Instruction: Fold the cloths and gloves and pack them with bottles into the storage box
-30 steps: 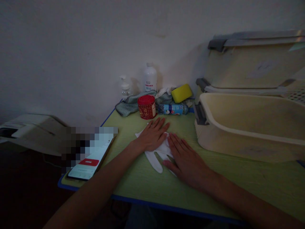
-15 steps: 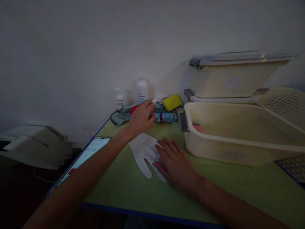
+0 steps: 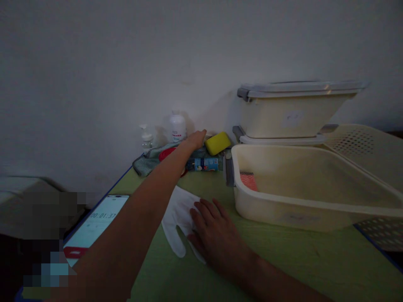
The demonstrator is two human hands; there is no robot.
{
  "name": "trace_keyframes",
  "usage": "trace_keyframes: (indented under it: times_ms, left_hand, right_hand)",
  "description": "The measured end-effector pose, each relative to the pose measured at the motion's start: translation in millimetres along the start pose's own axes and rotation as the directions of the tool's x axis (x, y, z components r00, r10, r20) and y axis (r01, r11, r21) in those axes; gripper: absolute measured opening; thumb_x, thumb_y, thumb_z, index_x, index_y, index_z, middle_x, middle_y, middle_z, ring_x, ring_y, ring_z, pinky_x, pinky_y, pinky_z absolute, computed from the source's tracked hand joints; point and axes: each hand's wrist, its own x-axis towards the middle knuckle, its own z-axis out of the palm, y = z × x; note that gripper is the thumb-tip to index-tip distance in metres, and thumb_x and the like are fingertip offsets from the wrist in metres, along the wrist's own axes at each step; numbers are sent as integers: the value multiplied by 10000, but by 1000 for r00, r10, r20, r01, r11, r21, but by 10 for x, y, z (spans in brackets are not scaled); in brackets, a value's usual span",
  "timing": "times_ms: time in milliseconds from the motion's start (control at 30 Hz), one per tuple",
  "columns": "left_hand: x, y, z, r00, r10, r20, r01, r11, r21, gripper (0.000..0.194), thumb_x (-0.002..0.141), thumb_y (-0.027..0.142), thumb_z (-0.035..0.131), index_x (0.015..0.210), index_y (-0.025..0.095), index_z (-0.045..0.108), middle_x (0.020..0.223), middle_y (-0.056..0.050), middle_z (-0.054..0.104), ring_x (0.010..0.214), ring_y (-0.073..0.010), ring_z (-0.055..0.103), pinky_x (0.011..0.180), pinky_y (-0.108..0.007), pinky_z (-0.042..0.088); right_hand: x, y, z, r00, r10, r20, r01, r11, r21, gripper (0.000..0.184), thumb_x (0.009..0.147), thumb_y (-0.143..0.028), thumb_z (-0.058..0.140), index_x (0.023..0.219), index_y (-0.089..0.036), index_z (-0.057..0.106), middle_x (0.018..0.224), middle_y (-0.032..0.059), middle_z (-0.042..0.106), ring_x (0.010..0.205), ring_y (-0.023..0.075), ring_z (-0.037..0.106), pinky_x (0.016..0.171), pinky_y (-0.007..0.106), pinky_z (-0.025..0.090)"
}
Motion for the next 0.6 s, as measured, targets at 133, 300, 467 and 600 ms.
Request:
trace_keyframes:
  times_ms: [133,300,467,600]
  left_hand:
    - [-10,3,15,995,-98,-19,98,995,-24,317,797,84,497,1104,85,578,1126,-181,613,1064,-250,579,858,-313,449]
    - [-124,48,-235,957,-216,-193,211,976,-45,335,852,97,363,1133,109,546,1151,-161,590,1101,-246,548,887,-356,441]
    - [-372,197,-690,863,-296,-409,238,953,-189,253,852,189,402,1015,169,595,1012,-101,636,1042,-252,577,845,-352,458]
    - [-706,314,-986,832,-334,-442,135,896,-422,237,895,235,397,889,142,616,931,-62,626,1066,-246,561,878,-344,428]
  right_hand:
    - [-7,14,3,1000,-6,9,6,999,40,398,878,-390,486,1152,-108,548,1223,151,572,1189,291,464,1018,510,357]
    - [11,32,-16,999,-15,36,10,991,133,465,888,-457,435,1175,-103,530,1260,176,535,1217,291,438,1043,536,310]
    - [65,51,-32,998,56,33,-62,977,203,428,882,-366,471,1213,-97,495,1270,187,515,1232,282,429,1042,510,333]
    - [88,105,19,986,167,-12,-152,921,360,498,885,-338,447,1310,-86,389,1334,202,458,1268,259,406,1018,463,384]
